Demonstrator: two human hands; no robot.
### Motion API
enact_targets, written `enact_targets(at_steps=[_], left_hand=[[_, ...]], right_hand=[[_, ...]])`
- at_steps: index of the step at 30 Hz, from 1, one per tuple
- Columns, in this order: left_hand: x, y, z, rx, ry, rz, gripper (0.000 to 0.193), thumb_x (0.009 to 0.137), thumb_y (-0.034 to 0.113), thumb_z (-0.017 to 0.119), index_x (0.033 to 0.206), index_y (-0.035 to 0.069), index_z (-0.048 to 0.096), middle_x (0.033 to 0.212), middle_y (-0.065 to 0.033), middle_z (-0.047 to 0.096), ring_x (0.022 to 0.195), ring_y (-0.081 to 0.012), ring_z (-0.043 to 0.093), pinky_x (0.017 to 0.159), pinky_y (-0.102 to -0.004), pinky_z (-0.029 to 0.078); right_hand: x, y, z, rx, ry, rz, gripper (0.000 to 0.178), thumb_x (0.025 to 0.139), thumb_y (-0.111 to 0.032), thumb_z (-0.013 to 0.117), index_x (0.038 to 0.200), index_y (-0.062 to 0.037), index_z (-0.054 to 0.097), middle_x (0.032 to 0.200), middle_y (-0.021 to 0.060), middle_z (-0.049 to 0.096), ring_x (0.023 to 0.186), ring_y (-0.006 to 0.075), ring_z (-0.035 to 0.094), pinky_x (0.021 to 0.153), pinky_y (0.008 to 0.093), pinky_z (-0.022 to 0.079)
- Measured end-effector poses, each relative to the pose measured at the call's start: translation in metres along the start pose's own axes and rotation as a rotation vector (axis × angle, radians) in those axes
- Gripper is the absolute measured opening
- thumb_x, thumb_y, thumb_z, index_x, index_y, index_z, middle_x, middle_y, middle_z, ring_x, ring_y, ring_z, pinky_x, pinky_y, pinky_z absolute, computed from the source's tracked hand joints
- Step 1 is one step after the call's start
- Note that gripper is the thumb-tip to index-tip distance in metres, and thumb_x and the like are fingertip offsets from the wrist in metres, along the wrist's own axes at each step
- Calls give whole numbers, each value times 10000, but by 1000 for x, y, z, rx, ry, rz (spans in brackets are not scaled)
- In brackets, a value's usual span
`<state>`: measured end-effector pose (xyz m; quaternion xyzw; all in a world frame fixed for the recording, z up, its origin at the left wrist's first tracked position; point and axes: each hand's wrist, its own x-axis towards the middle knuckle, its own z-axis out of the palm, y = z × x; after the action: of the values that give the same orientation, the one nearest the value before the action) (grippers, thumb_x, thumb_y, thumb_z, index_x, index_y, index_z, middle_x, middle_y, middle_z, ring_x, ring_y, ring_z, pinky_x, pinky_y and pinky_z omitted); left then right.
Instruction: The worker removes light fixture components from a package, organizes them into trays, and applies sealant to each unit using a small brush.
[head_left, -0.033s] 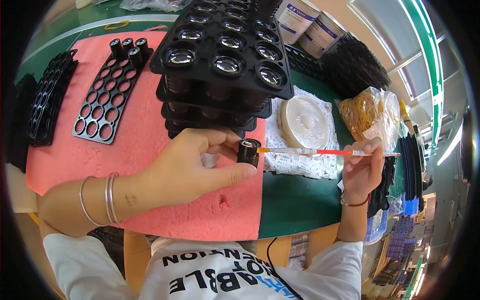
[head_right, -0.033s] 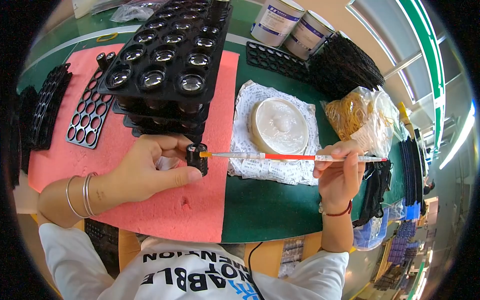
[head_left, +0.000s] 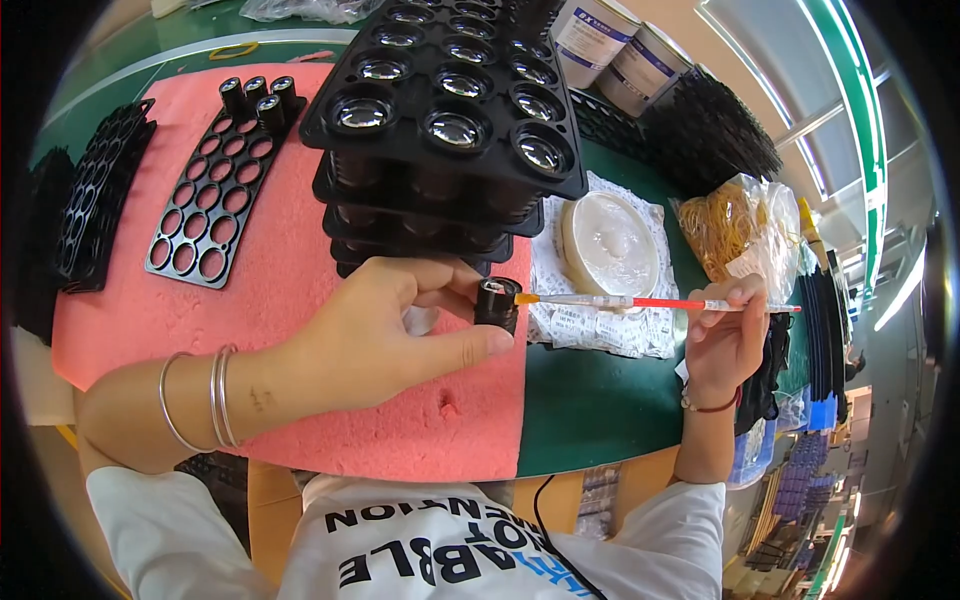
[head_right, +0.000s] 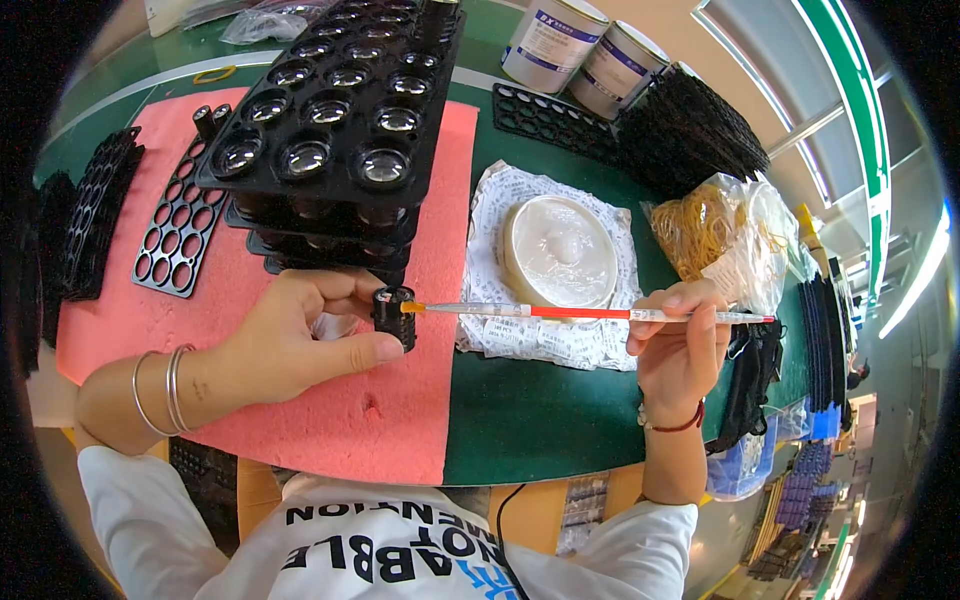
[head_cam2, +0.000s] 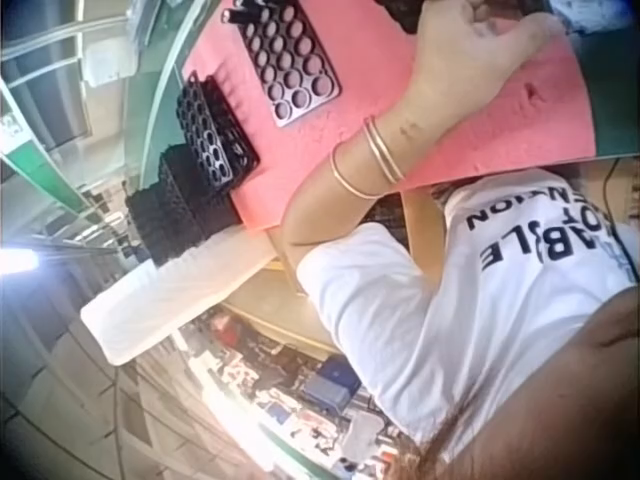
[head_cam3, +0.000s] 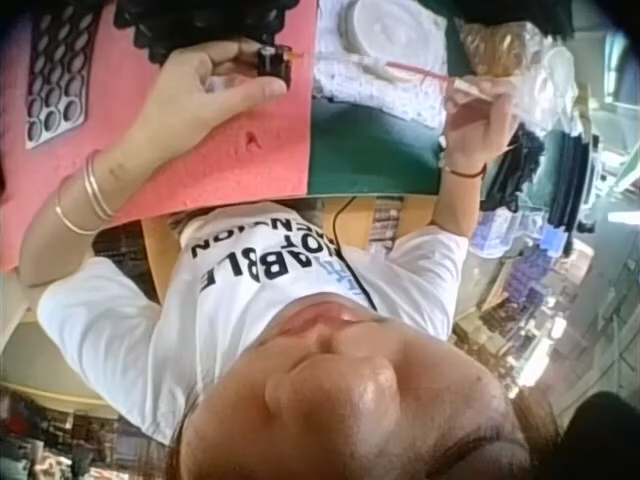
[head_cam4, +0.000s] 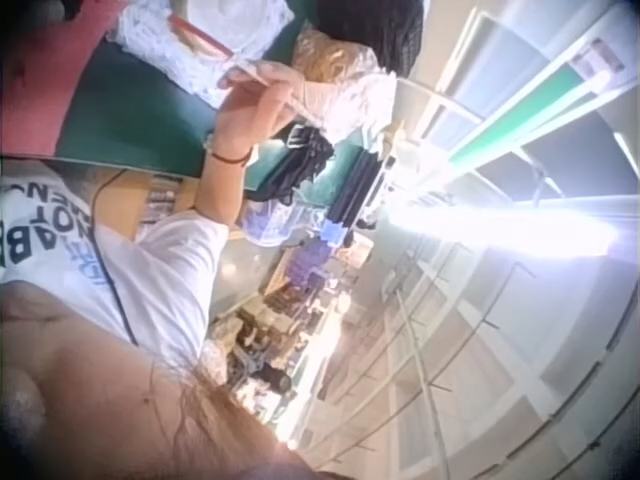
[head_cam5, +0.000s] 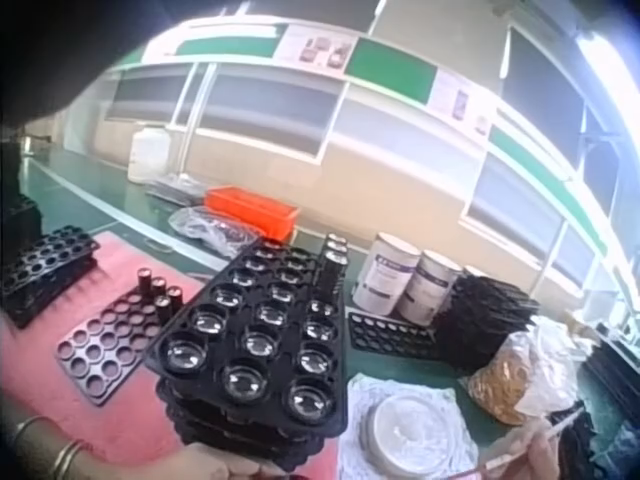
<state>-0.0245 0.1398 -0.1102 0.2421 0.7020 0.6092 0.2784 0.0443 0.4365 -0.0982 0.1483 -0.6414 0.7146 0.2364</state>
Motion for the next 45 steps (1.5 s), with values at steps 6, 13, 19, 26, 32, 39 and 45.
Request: enact_targets(at_steps=[6,13,19,26,32,39,45], left_hand=[[2,-12,3,-49,3,80,320,769,216,653,981,-13,584,889,-63,630,797,-82,540,728,-243,421],[-2,3,-1,-51,-99,-27,290,780,172,638,1000,-7,576,903,-45,627,778,-70,524,686,-232,423],[1,-9,2,-64,-45,104,293,776,169,643,1002,-4,575,903,-44,620,779,-59,515,688,-225,418],[1,-8,1,-62,-56,65,309,774,192,651,999,-5,572,899,-44,618,816,-67,522,719,-230,417],[0,-4,1,-63,-59,57,295,772,196,656,983,5,575,887,-44,612,805,-66,512,713,-228,419],[-1,-3,2,0,-91,31,250,762,156,668,947,22,565,838,5,581,669,-22,429,579,-190,362],[-1,-8,4,-18,-92,73,239,752,134,683,936,41,562,787,57,550,580,20,361,494,-155,310]], right_hand=[[0,1,-4,-8,-4,-10,283,934,-265,369,813,-33,476,649,99,549,516,131,524,429,212,424],[4,4,-4,-143,39,-17,297,927,-267,385,799,-23,496,635,99,545,503,130,516,424,210,417],[4,2,-6,6,71,25,288,928,-265,376,798,-31,482,618,78,512,501,136,483,414,223,389],[3,-1,-7,40,-47,13,264,927,-260,366,793,-50,453,610,65,478,499,130,441,414,229,365],[3,-1,-5,26,-54,-6,268,922,-257,381,787,-41,462,586,74,484,473,138,441,409,232,360],[3,0,-3,-45,-76,-30,282,918,-246,387,776,-24,485,587,87,506,466,138,456,409,231,363],[4,2,-6,-35,-23,6,294,916,-249,398,768,-22,514,595,87,524,486,134,484,426,226,384]])
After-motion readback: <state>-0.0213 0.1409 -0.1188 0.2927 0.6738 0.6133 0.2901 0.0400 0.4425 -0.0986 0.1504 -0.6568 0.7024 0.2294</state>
